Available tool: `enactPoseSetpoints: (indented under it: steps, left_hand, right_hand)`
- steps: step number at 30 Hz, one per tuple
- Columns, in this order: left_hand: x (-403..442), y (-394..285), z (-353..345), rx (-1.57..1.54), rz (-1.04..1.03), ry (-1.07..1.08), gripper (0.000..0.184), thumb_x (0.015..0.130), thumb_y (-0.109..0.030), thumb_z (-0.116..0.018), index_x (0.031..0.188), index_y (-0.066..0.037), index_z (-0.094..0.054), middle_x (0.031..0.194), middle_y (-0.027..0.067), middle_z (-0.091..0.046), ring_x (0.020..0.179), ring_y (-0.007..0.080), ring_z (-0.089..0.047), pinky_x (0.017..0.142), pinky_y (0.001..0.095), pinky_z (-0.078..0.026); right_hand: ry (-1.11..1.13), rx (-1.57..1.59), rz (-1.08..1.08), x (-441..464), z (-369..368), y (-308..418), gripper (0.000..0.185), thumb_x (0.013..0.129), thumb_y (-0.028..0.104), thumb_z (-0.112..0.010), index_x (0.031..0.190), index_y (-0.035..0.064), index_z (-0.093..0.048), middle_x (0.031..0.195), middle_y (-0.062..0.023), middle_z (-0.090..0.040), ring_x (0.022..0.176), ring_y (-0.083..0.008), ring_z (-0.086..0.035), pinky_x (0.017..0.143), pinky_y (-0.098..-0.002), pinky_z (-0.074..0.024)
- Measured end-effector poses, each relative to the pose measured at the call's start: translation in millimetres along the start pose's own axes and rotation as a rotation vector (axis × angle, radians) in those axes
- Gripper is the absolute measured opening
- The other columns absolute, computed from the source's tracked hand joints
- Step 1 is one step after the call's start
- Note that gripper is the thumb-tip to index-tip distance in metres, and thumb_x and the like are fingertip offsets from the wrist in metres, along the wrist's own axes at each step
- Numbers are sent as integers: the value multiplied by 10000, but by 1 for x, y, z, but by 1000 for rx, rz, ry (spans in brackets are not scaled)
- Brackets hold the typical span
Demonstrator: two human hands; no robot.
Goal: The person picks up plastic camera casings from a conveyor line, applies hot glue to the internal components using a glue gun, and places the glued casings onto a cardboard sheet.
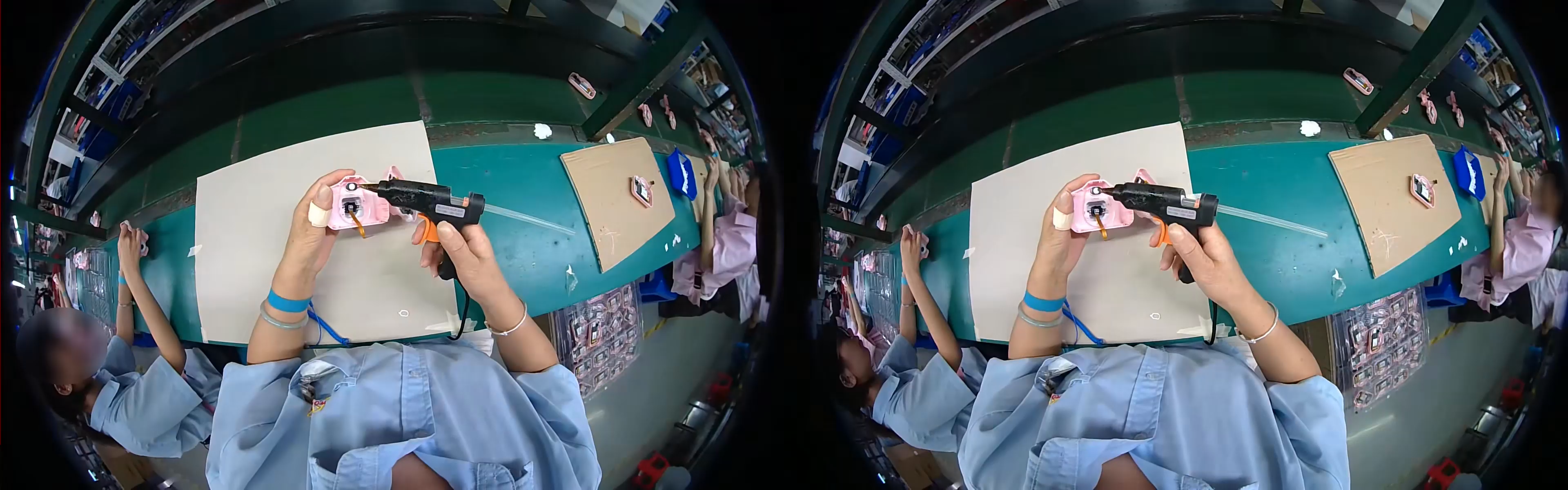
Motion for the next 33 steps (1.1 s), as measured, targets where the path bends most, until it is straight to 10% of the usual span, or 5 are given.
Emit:
enactPoseSetpoints:
  steps: [33]
  left_hand:
    - [-10, -5, -16, 64, -33, 47, 472, 918, -426, -513, 1204, -51, -540, 1132, 145, -572, 1033, 232, -562, 877, 307, -462]
  right_hand:
    - [-34, -269, 5, -3, 2, 4, 202, 947, 183, -487, 1070, 25, -469, 826, -60, -582, 550, -80, -489, 476, -198, -420]
Point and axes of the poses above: each hand's wrist, its own x-axis towards the middle knuckle, its own z-axis out of the back of the hand, y = z × x, the point moved 10 cm from there along x, towards the middle knuckle
